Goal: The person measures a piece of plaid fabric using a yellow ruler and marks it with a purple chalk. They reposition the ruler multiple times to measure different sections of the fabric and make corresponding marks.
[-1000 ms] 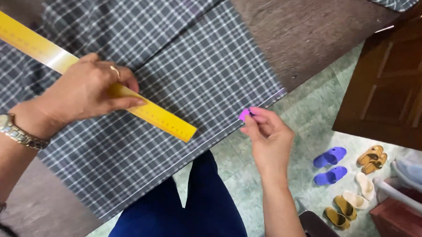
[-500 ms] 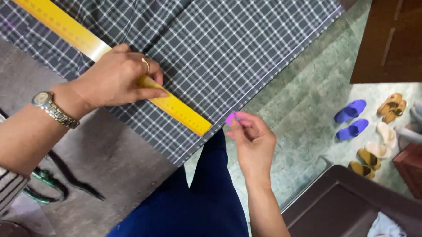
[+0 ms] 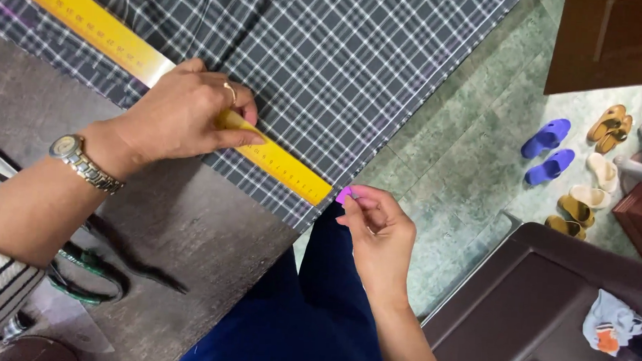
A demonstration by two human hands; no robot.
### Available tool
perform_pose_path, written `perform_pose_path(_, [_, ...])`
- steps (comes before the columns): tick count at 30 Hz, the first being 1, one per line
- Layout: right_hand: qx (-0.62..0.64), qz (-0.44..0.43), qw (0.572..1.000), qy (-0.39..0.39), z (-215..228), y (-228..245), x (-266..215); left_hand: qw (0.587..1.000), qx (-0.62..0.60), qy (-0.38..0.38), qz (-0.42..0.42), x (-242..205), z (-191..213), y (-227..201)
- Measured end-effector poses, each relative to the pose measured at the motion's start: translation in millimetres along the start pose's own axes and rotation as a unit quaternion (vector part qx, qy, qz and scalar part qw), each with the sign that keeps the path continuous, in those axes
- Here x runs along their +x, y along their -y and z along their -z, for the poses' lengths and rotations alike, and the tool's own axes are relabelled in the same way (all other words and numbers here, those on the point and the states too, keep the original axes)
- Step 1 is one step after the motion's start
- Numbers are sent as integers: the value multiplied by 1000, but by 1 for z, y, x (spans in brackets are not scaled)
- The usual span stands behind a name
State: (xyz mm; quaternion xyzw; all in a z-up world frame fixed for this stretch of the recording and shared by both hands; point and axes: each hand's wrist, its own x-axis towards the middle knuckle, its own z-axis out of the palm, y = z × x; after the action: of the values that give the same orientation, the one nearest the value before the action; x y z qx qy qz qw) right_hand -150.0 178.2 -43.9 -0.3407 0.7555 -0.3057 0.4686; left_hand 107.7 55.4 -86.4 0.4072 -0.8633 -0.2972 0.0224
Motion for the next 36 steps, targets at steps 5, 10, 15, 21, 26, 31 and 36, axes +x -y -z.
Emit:
perform_pose_path(5, [-11, 21, 1000, -4, -8, -6, -5, 1000, -4, 6, 0, 1, -2, 3])
perform_pose_path(10, [-5, 27, 1000, -1, -12, -12, -8, 1000, 14, 11, 4, 1, -4, 6])
perform_pose_path(15, [-12, 42, 999, 3, -13, -18, -9, 1000, 15, 9, 2, 1, -6, 7])
perform_pose_path(21, [-27, 34, 999, 0, -15, -17, -10, 1000, 11, 9, 0, 2, -4, 7])
perform_pose_path(26, [-27, 27, 999, 0, -17, -15, -9, 1000, 17, 22, 11, 3, -4, 7])
perform_pose_path(31, [-21, 16, 1000, -4, -18, -14, -9, 999, 38, 25, 6, 3, -5, 7])
perform_pose_path(36, [-37, 34, 999, -4, -21, -19, -9, 998, 56, 32, 10, 3, -3, 3])
